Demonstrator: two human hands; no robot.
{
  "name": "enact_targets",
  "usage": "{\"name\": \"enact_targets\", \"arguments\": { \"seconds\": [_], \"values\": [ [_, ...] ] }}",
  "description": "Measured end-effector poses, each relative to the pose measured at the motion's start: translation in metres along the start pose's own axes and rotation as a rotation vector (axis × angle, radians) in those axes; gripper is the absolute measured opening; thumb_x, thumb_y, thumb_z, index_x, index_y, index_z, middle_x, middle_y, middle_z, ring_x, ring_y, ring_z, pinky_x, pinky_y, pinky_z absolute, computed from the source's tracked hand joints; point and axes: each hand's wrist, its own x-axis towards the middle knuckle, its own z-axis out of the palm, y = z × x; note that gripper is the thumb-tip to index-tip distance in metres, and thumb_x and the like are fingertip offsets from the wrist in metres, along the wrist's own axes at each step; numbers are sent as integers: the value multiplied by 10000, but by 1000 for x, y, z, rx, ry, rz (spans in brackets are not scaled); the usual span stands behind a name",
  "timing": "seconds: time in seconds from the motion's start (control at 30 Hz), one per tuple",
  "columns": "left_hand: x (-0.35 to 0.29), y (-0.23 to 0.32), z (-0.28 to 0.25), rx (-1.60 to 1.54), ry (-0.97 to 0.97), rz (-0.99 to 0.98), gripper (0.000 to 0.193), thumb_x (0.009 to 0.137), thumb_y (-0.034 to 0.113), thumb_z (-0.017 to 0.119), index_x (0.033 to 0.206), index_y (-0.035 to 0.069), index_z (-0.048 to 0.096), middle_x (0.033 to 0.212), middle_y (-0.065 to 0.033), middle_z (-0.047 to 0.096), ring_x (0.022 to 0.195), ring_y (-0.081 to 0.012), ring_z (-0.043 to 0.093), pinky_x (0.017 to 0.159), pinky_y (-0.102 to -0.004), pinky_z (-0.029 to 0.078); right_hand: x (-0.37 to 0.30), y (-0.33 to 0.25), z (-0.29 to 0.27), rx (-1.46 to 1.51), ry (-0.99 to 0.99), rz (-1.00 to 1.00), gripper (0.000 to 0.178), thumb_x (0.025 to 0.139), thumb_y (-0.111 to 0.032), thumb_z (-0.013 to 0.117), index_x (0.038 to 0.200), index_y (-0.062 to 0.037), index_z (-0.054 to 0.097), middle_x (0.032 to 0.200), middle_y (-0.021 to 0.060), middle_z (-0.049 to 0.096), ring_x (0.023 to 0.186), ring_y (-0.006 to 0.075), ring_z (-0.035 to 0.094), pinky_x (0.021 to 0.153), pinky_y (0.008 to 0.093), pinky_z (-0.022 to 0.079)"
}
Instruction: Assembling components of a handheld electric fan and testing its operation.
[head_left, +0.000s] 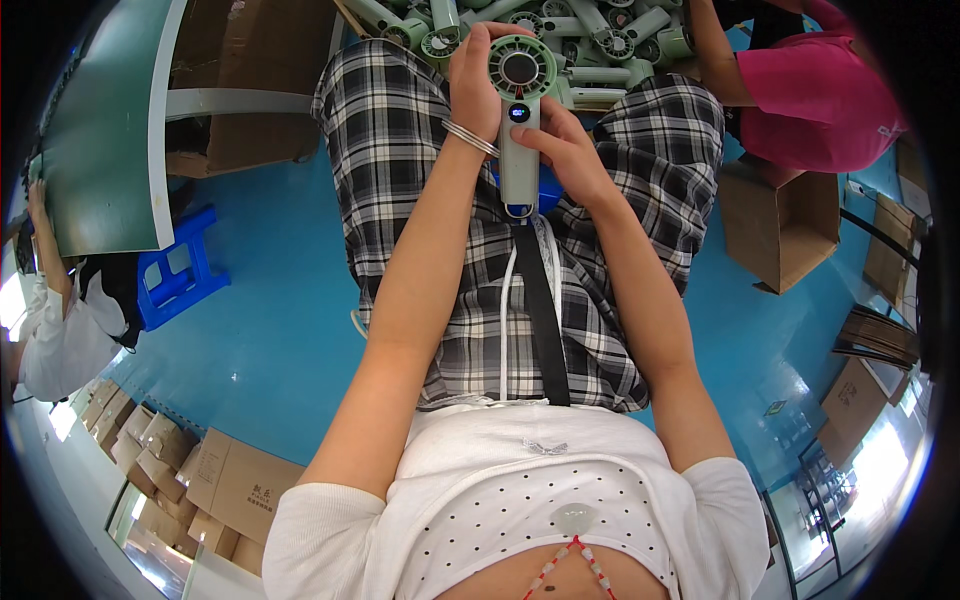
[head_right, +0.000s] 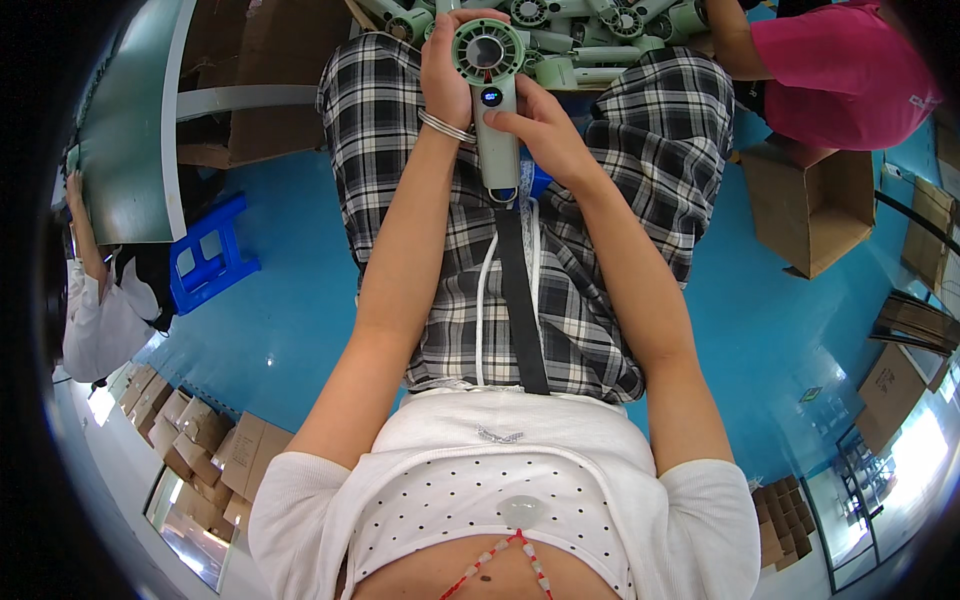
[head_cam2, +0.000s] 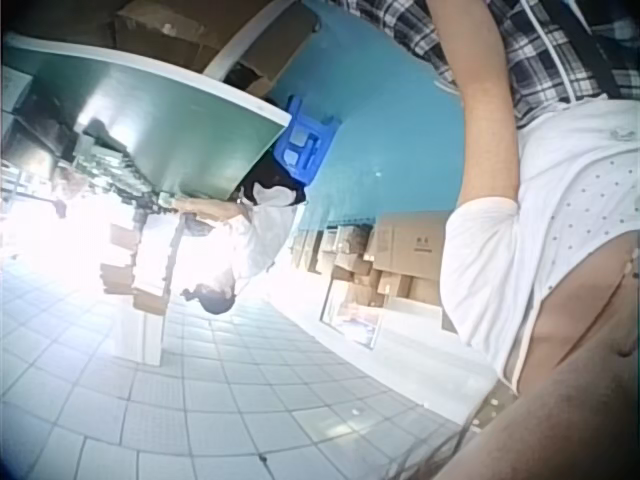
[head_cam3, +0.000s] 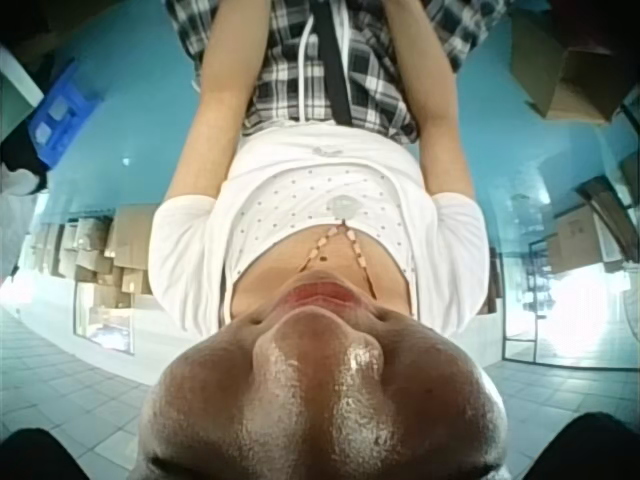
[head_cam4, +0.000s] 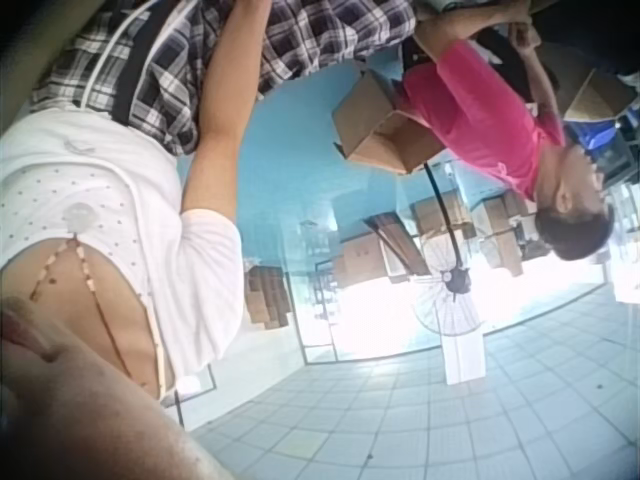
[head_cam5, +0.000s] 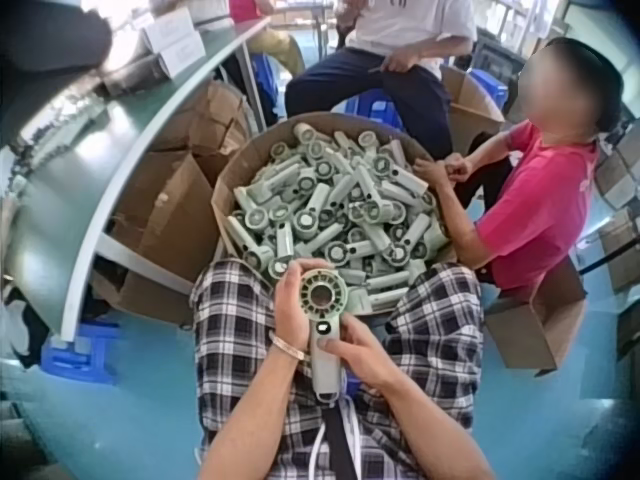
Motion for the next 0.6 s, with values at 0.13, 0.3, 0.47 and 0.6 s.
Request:
{"name": "enact_targets", "arguments": {
  "seconds": [0.13, 0.3, 0.47, 0.6],
  "values": [
    [1, 0, -1, 8, 10, 2, 546, 999, 444, 310, 944, -6, 616, 897, -77, 655, 805, -130, 615, 746, -248, 486, 0, -1, 2, -56, 24, 9, 354, 837, -93, 620, 1161, -14, 498, 1029, 46, 606, 922, 115, 576, 825, 273, 444],
    [2, 4, -3, -26, -21, -82, 581, 997, 469, 304, 960, -13, 626, 946, -92, 657, 874, -151, 612, 818, -268, 467, -5, -3, 3, -3, -1, -10, 392, 829, -75, 626, 1181, 7, 474, 1045, 78, 610, 934, 134, 595, 835, 285, 466],
    [2, 37, 13, 151, -161, 195, 590, 991, 467, 317, 995, -18, 652, 999, -108, 659, 940, -169, 606, 856, -282, 449, -40, -37, 20, 141, -46, 28, 388, 859, -48, 560, 1210, 37, 422, 1059, 145, 608, 898, 246, 654, 768, 361, 553],
    [-2, 99, 38, 143, -318, 281, 756, 952, 575, 240, 1035, -79, 610, 1005, -156, 649, 888, -193, 629, 779, -284, 497, -78, -76, 48, 186, -70, -27, 452, 861, -71, 564, 1256, 45, 380, 1086, 198, 608, 852, 252, 667, 769, 370, 563]
  ]
}}
